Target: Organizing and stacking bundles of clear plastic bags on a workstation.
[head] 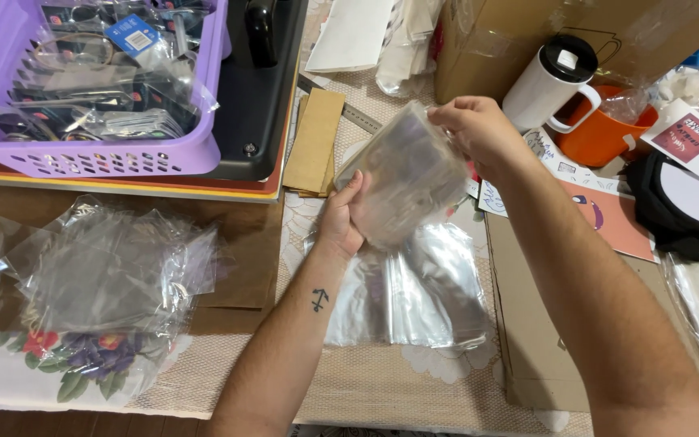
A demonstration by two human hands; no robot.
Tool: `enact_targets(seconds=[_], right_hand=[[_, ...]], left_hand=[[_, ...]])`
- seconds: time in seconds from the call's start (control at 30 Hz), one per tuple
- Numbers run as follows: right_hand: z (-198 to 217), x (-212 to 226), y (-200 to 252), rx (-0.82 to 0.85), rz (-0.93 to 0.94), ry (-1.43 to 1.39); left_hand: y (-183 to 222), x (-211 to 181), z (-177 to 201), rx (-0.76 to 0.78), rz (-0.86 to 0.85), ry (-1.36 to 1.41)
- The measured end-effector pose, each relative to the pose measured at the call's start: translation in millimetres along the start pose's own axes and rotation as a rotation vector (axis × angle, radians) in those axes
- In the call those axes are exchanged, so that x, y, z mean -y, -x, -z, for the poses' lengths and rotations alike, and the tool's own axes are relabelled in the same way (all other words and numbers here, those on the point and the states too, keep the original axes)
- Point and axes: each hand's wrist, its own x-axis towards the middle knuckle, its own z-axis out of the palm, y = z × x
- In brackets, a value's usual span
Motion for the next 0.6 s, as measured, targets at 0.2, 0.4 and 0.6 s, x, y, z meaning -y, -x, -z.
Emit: enact_targets(seconds=[0.2,0.4,0.6], right_hand=[[-17,65,14,0.193,-0.124,0.267],[-31,108,36,0.246,-0.106,0.516],[-39,116,31,0.228,-0.046,0.597]], left_hand=[[-12,-5,10,-0.019,0.07,0.047],[-18,0,16,0.164,0.007,0.13],[-26,2,23,0.135,0.07,0.192]])
